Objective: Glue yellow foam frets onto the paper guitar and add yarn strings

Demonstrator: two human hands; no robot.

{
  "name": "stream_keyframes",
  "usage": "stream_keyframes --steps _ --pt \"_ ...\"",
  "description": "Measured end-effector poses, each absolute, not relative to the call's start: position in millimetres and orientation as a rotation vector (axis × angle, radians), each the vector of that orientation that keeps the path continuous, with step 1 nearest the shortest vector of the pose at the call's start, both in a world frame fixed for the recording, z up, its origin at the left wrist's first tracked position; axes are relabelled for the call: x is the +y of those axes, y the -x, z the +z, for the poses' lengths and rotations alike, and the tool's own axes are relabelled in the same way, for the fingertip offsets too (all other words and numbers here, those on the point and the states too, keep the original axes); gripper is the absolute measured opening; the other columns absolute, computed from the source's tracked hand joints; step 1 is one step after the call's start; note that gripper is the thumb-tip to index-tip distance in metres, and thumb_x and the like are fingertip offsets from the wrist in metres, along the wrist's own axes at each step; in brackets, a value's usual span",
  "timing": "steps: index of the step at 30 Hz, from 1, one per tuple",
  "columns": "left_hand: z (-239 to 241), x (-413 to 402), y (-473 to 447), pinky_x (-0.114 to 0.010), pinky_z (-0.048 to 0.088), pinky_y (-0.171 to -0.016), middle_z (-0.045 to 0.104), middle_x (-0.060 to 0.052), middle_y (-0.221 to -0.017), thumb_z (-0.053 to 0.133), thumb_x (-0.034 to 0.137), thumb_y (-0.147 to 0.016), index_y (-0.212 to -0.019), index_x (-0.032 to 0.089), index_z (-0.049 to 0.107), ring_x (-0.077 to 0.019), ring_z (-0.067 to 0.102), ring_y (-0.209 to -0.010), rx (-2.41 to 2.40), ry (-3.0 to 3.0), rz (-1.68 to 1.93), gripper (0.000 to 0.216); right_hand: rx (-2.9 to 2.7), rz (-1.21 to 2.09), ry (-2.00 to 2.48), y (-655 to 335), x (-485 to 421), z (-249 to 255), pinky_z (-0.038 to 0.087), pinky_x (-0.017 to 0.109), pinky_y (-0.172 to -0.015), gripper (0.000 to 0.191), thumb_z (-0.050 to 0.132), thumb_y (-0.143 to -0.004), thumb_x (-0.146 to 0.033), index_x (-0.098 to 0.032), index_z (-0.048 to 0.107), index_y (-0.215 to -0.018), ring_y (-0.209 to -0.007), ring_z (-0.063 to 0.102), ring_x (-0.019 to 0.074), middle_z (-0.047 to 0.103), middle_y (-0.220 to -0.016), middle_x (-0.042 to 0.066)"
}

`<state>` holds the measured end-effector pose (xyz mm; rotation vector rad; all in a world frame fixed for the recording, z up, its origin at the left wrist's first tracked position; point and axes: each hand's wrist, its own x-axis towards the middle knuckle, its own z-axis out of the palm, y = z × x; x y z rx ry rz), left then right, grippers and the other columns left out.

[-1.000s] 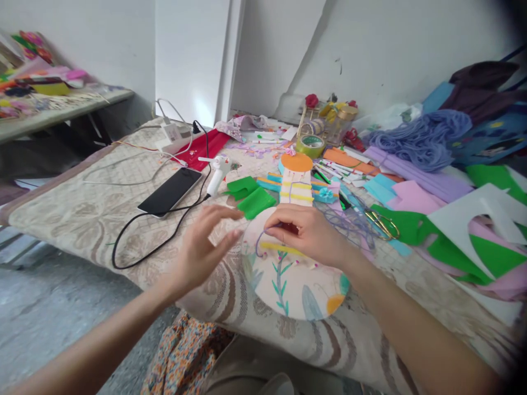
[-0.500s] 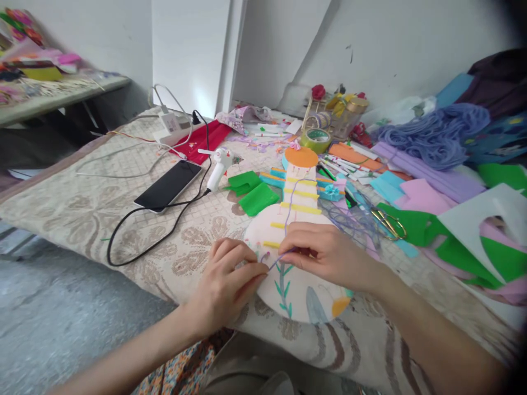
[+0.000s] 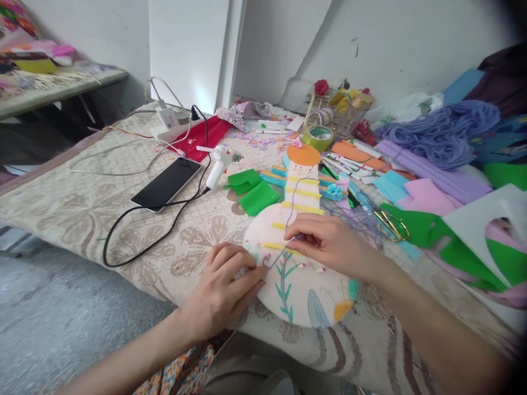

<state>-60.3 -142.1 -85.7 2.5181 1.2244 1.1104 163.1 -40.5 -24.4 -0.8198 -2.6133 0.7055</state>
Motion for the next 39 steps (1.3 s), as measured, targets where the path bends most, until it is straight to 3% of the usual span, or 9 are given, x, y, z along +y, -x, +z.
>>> stream_keyframes --steps 11,23,39 --pt "-78 -138 61 -0.038 0.045 -0.086 0.066 -0.004 -0.091 0.056 0.014 -0.091 -0.112 0.016 0.062 -0.0191 0.054 -0.094 1.193 -2.655 1.06 0.022 -2.553 0.69 0.871 -162 -24 -25 0.037 0.022 -0.061 0.006 0.066 -0.086 -0.014 -0.017 0.063 -0.082 -0.067 0.053 0.0108 0.061 -0.077 -0.001" --pt "-87 -139 62 -0.038 0.045 -0.087 0.064 -0.005 -0.091 0.067 0.01 -0.082 -0.103 0.014 0.067 -0.0196 0.053 -0.093 1.286 -2.565 1.313 0.022 -2.614 0.756 0.837 -167 -22 -30 0.037 0.024 -0.062 0.008 0.063 -0.089 -0.02 -0.018 0.064 -0.081 -0.069 0.053 0.0124 0.061 -0.078 0.0" --pt "-88 -138 64 -0.04 0.043 -0.09 0.064 -0.005 -0.094 0.062 0.011 -0.085 -0.109 0.016 0.064 -0.0199 0.052 -0.096 1.239 -2.578 1.164 0.024 -2.714 0.822 0.806 -171 -27 -22 0.038 0.028 -0.068 0.011 0.058 -0.093 -0.021 -0.018 0.064 -0.084 -0.077 0.057 0.0153 0.062 -0.083 0.002"
